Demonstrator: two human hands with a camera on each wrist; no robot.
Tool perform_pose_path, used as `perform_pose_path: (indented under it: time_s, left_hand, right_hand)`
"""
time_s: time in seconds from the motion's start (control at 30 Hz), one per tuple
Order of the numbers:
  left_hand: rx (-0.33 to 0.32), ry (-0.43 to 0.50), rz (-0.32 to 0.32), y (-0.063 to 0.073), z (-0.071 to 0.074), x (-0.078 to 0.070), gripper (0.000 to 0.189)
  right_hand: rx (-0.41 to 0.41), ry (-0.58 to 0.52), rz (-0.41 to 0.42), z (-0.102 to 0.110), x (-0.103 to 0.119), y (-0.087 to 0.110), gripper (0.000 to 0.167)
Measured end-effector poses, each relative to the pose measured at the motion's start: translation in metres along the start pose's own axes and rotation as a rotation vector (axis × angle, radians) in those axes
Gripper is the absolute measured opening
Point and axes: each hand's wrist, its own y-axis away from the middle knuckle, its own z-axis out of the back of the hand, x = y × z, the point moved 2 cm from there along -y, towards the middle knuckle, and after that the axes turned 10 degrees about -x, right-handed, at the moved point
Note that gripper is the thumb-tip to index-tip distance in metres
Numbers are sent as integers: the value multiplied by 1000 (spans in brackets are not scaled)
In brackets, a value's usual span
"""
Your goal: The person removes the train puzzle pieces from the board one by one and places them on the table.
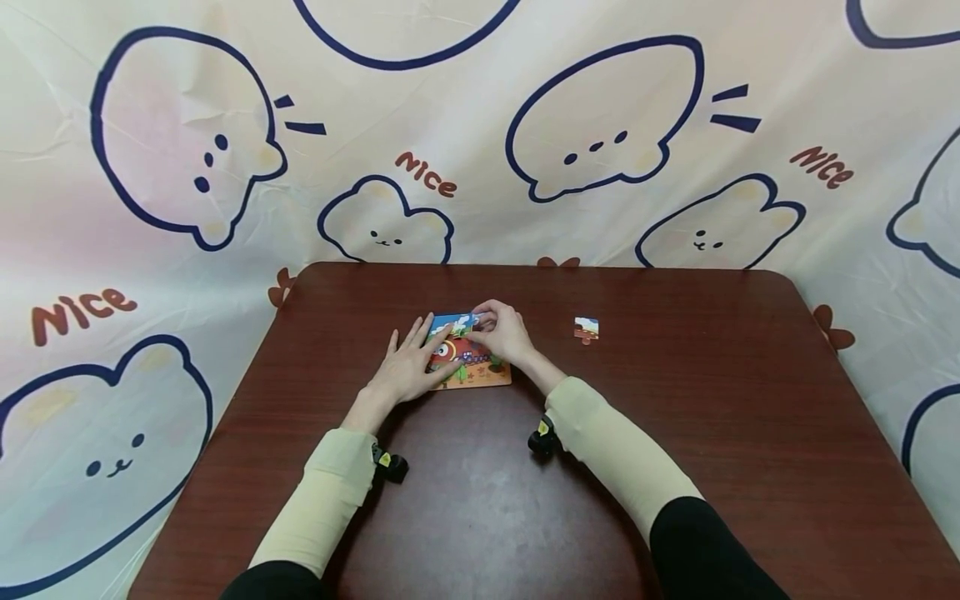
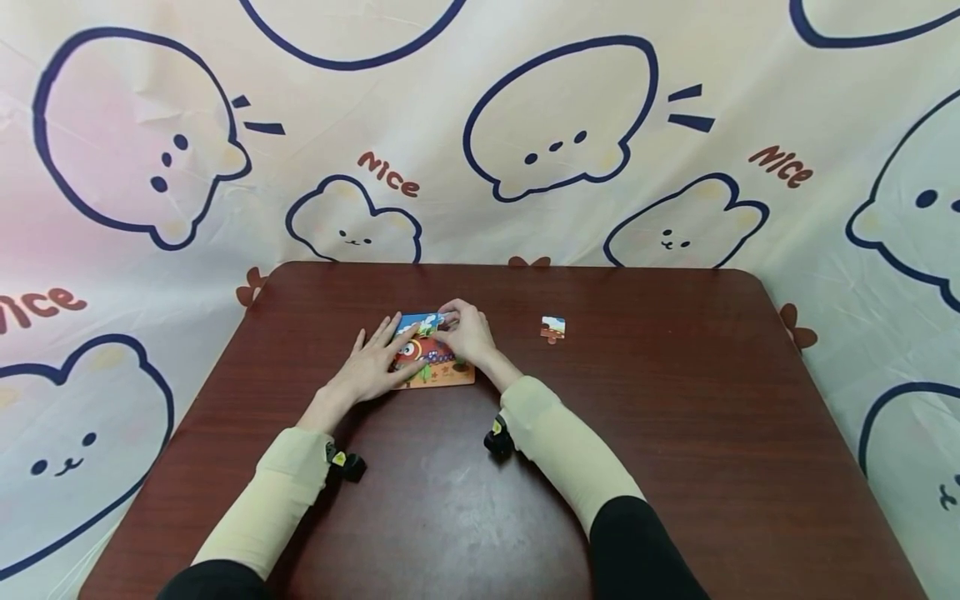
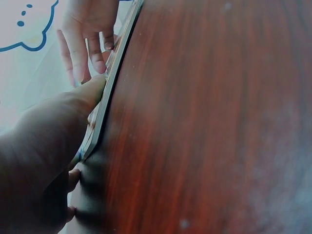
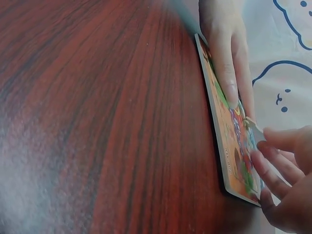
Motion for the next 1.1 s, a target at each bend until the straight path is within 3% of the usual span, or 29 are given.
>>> perform_pose_path:
  time_s: [0.3, 0.5, 0.73, 1.1]
  left_hand:
    - [0, 1, -7, -2, -2, -1, 84]
    - [-8, 25, 5, -2, -3, 0, 90]
    - [-25, 28, 0, 0, -2, 2, 90]
    - [-35, 49, 3, 0, -3, 3, 93]
  right_hand:
    - [8, -15, -11, 4, -4, -5, 40]
    - [25, -124, -50, 14, -9, -5, 37]
    - [31, -242, -111, 38, -22, 0, 36]
    - [-7, -203, -151, 83, -46, 9, 39]
